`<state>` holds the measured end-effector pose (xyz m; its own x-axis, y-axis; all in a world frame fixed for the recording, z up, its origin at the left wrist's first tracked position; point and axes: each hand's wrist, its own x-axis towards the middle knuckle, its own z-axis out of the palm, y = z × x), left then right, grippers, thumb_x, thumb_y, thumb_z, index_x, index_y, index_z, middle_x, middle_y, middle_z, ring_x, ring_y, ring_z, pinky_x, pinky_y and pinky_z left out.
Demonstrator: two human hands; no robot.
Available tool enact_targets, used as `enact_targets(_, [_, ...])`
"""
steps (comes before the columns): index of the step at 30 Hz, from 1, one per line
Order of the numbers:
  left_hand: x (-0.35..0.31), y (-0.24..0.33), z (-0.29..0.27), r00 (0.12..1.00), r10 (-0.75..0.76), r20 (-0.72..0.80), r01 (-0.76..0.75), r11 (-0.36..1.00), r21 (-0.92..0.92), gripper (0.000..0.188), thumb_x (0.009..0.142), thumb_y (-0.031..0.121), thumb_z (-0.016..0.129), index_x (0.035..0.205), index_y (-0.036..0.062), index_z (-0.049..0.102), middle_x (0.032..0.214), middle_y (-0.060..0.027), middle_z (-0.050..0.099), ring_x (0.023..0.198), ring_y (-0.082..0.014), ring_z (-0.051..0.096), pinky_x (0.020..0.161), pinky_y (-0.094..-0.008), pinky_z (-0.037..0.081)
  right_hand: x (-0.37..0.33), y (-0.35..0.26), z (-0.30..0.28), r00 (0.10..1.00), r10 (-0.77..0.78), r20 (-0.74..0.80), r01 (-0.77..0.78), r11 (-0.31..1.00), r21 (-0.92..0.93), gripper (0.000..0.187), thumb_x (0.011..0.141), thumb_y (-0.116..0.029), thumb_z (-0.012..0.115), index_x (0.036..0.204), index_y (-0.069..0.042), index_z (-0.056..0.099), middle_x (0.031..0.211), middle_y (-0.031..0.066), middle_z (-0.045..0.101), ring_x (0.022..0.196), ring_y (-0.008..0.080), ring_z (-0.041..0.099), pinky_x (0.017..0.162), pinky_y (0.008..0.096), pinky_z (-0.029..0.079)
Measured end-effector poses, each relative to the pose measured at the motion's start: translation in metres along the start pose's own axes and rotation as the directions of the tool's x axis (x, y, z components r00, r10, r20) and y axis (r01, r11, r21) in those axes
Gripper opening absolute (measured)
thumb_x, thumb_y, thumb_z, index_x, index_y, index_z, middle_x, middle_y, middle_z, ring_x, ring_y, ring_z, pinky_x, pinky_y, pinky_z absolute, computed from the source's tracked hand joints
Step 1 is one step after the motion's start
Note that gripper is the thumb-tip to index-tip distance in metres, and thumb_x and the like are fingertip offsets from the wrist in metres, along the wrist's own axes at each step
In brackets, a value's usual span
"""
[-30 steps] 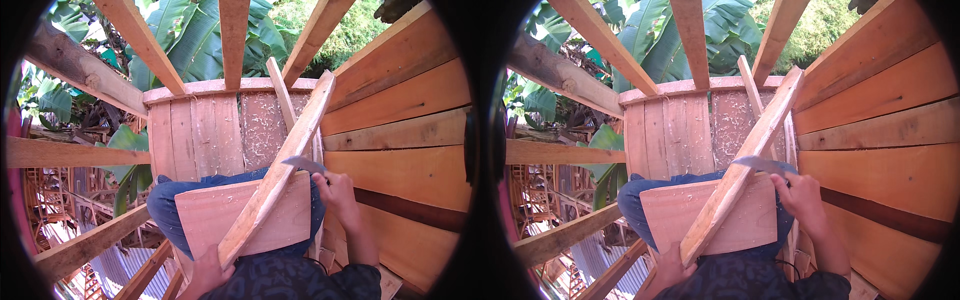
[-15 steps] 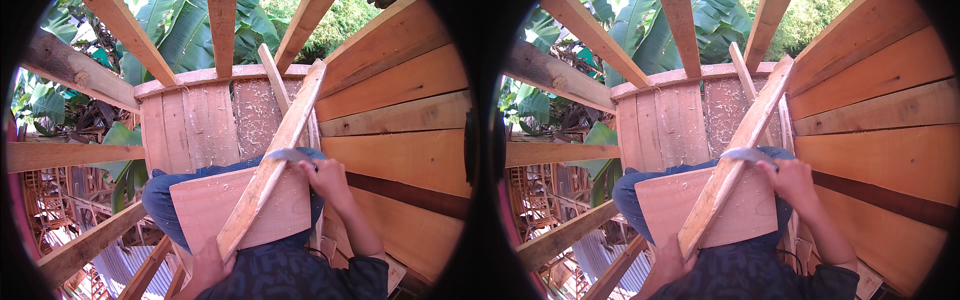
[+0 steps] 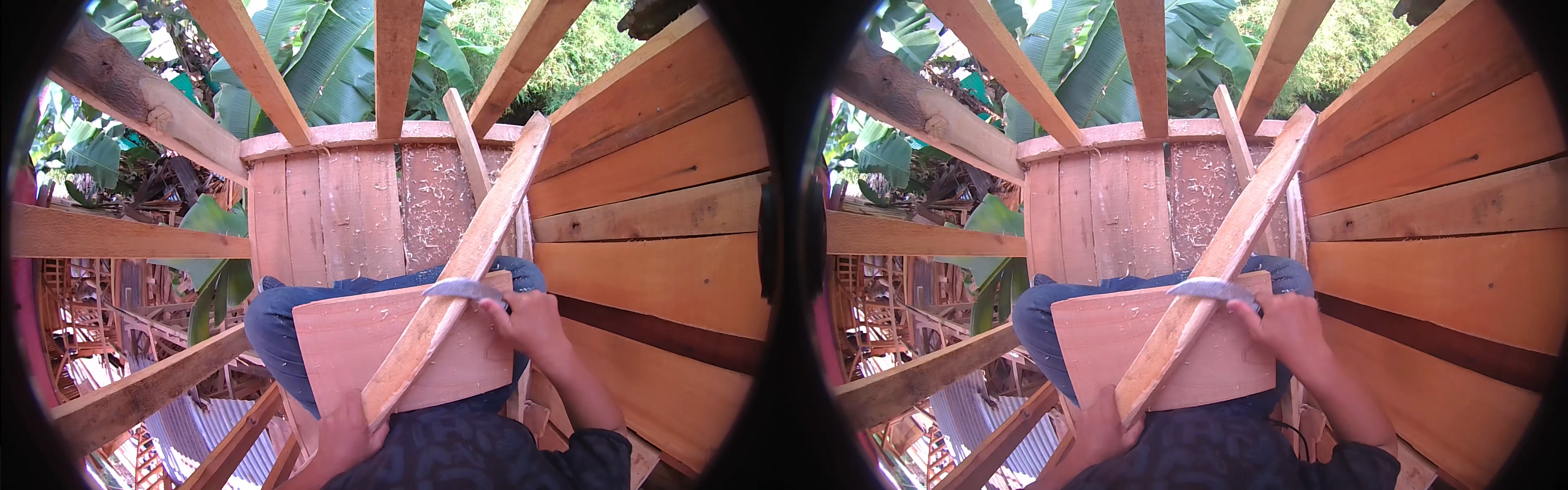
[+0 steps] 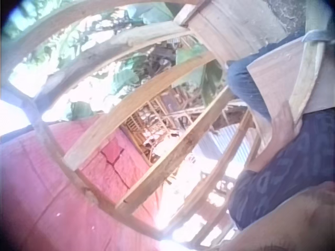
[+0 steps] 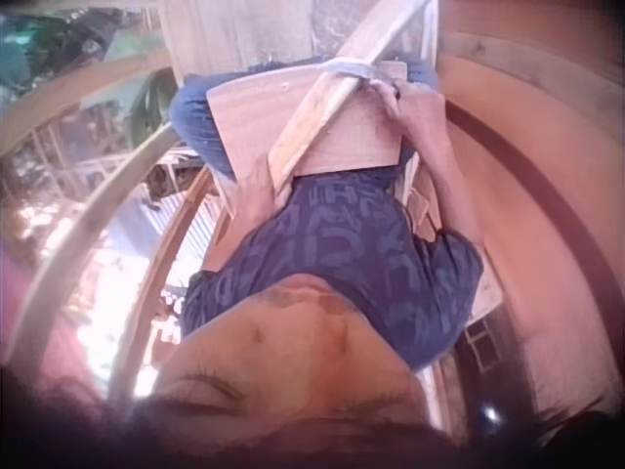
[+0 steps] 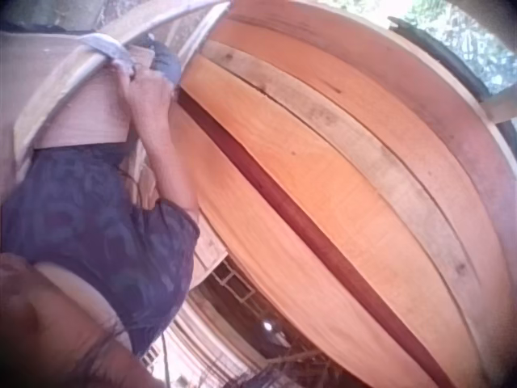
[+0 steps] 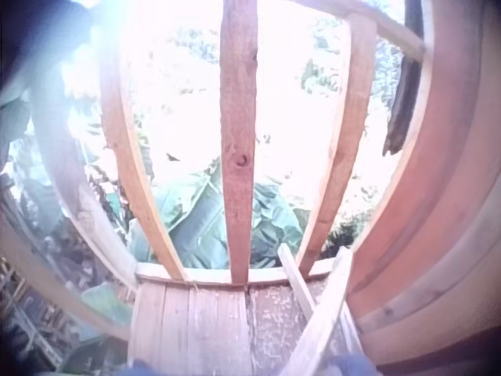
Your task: The person sits on a wooden platform and uses a curved blade to shave a long wooden plank resting on their lap. They repeatedly draw the blade along the plank to remove thin shavings, occasionally adjusting the plank's position.
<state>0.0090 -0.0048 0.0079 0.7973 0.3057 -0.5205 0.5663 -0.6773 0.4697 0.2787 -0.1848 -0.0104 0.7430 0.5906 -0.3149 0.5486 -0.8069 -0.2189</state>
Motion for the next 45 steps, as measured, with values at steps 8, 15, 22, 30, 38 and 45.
enact_targets(8, [0.002,0.005,-0.002,1.000,-0.007,-0.014,0.007,1.000,0.002,0.059,0.073,0.031,0.075,0.109,-0.0035,0.044,0.074,-0.0184,0.060,0.066,-0.0351,0.064,0.056,-0.0453,0.051,0.016,0.015,-0.001,0.983,0.160,-0.090,-0.134,0.960,0.245,0.059,0.090,-0.055,0.052,0.076,0.000,0.069,0.063,0.0220,0.062,0.067,0.0418,0.064,0.062,0.0470,0.051])
enact_targets(15, [-0.001,-0.001,-0.002,0.997,0.035,-0.070,-0.033,0.999,0.026,0.060,0.071,0.031,0.076,0.109,-0.0037,0.045,0.074,-0.0175,0.059,0.067,-0.0348,0.065,0.055,-0.0444,0.051,0.041,0.033,-0.010,0.972,0.221,0.081,-0.236,0.907,0.349,0.057,0.091,-0.051,0.053,0.072,0.001,0.067,0.062,0.0226,0.061,0.066,0.0388,0.065,0.062,0.0455,0.051])
enact_targets(22, [-0.003,-0.004,0.000,1.000,-0.014,0.003,0.014,1.000,0.002,0.063,0.069,0.031,0.077,0.110,-0.0038,0.044,0.080,-0.0168,0.058,0.068,-0.0333,0.065,0.056,-0.0444,0.052,0.012,0.007,0.004,0.996,-0.066,-0.060,0.074,0.988,0.139,0.053,0.089,-0.051,0.056,0.075,-0.002,0.069,0.058,0.0207,0.060,0.057,0.0382,0.063,0.055,0.0456,0.050])
enact_targets(30, [0.002,-0.001,-0.001,1.000,0.003,0.026,-0.003,1.000,-0.014,0.064,0.069,0.031,0.077,0.111,-0.0036,0.044,0.079,-0.0168,0.059,0.070,-0.0338,0.066,0.057,-0.0442,0.052,0.021,0.011,-0.010,0.982,-0.175,-0.069,0.173,0.984,-0.032,0.050,0.091,-0.048,0.055,0.079,-0.003,0.070,0.061,0.0222,0.060,0.061,0.0385,0.064,0.058,0.0459,0.051])
enact_targets(38, [-0.001,-0.017,0.005,0.999,0.046,0.002,-0.046,0.998,-0.040,0.065,0.068,0.031,0.077,0.113,-0.0047,0.045,0.083,-0.0176,0.059,0.072,-0.0342,0.066,0.058,-0.0440,0.052,0.031,0.052,-0.014,0.972,0.198,-0.127,-0.143,0.925,0.351,0.049,0.093,-0.044,0.053,0.072,-0.001,0.065,0.059,0.0229,0.057,0.061,0.0414,0.061,0.055,0.0467,0.047])
enact_targets(45, [-0.002,-0.007,0.001,0.999,0.013,-0.033,-0.013,1.000,-0.012,0.064,0.070,0.033,0.077,0.111,-0.0050,0.048,0.085,-0.0167,0.059,0.069,-0.0334,0.066,0.056,-0.0423,0.052,0.022,0.025,-0.006,0.989,0.111,-0.101,-0.094,0.982,0.165,0.048,0.093,-0.043,0.053,0.075,0.000,0.065,0.060,0.0225,0.058,0.063,0.0422,0.061,0.057,0.0483,0.046])
